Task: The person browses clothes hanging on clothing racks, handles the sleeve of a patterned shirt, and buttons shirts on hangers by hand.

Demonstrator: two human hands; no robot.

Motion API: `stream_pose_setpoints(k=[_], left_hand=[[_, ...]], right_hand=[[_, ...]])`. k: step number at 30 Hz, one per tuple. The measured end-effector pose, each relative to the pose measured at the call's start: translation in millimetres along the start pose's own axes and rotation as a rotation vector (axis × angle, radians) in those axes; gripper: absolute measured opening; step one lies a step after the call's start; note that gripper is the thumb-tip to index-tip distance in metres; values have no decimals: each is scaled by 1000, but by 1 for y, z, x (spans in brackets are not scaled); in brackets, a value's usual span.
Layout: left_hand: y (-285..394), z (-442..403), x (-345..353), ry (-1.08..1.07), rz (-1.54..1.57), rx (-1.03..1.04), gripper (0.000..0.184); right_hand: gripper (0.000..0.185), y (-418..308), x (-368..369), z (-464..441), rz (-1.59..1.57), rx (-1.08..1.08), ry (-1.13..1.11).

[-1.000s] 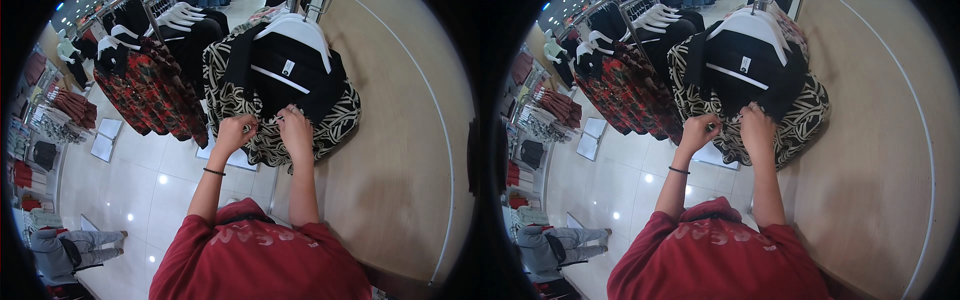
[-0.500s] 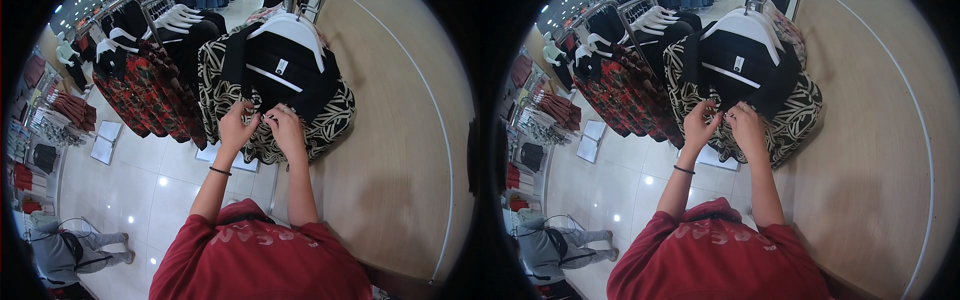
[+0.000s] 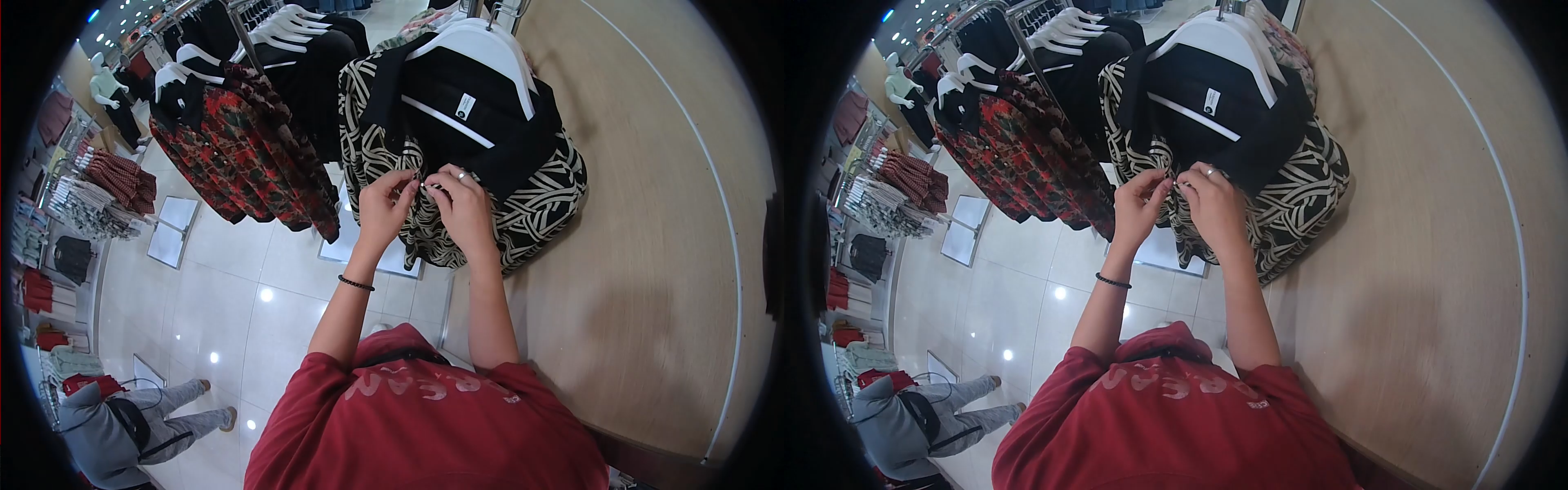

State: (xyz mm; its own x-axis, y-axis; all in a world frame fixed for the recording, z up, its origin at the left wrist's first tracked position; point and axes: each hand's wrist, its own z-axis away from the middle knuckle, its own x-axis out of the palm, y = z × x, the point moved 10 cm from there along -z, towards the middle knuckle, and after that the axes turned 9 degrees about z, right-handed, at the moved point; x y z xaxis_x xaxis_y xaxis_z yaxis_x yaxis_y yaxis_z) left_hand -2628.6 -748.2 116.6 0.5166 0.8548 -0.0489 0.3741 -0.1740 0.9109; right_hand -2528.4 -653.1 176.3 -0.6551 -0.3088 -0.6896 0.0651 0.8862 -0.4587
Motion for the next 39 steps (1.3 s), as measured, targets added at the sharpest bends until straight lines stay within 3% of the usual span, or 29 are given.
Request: stream_pose_setpoints(k=[13,25,32,39], left_hand=[[27,0,-4,-62,-9,143,12],[45,4,1,-220,-29,198,24],[55,7,-7,-111,-110,257,18],[71,20,-8,89,-289,385,10]], right_hand=[[11,-3,0,3,-63,-20,43],[16,5,6,6,-64,23,-35],[14,3,2,3,-159,73,-88],[14,6,-1,6,-100,126,15]])
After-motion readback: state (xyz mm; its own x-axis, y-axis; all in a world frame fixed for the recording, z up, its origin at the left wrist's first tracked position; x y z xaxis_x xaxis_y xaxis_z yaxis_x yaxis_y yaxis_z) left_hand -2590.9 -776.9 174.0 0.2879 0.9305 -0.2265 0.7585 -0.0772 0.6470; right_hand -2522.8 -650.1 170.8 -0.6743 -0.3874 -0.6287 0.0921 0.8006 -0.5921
